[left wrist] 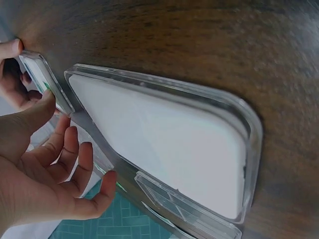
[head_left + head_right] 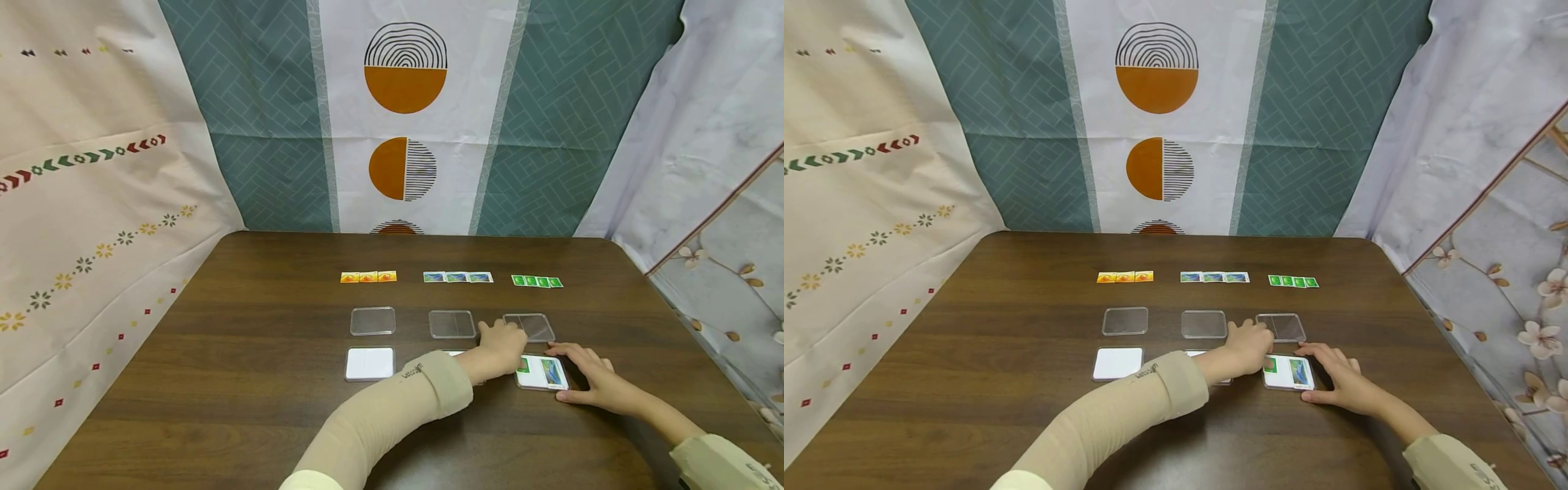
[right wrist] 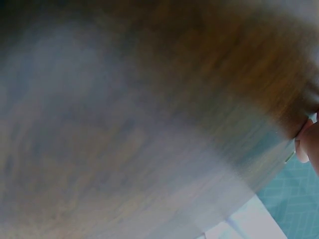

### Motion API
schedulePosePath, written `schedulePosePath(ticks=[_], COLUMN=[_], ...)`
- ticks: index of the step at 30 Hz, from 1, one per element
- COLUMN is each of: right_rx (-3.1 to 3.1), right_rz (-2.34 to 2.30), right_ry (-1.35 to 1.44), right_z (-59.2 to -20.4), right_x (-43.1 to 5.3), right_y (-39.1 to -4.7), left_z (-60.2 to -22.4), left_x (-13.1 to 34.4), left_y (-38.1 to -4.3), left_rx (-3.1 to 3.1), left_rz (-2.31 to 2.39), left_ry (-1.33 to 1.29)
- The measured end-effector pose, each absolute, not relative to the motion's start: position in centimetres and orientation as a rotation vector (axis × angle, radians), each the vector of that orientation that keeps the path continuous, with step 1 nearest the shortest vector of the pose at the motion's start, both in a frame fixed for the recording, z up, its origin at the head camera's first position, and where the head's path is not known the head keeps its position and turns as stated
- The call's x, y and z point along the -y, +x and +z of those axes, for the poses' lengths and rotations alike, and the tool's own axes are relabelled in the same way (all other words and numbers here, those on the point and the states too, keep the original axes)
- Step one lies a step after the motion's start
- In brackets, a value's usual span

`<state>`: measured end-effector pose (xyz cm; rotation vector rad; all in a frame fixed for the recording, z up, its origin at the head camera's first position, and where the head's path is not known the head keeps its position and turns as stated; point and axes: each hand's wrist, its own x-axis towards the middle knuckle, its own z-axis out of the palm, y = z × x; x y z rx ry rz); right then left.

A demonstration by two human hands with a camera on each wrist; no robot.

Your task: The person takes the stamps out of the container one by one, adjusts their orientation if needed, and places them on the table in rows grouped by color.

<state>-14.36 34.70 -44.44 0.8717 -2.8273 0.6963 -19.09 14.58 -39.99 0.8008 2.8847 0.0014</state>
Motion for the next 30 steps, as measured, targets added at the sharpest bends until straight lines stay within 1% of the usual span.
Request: schedulePosePath(ticks=[9, 19, 30], right_rx=[2.824, 2.833, 2.846], right_rz=[0.682, 0.705, 0.721], right_ry=[0.877, 0.882, 0.866], right_z=[-44.39, -44.24, -44.31], right_x=[-34.69, -34.67, -34.66], right_y=[-14.54, -14.55, -14.32], left_z=[-40.06, -39.82, -39.56], left_x=[-14.30, -13.69, -13.96], left_y=[-19.26, -19.32, -18.83], left_rx=[-2.917, -2.937, -2.947], left_rz=[0.068, 0.191, 0.099], left_ry=[0.789, 0.884, 0.903])
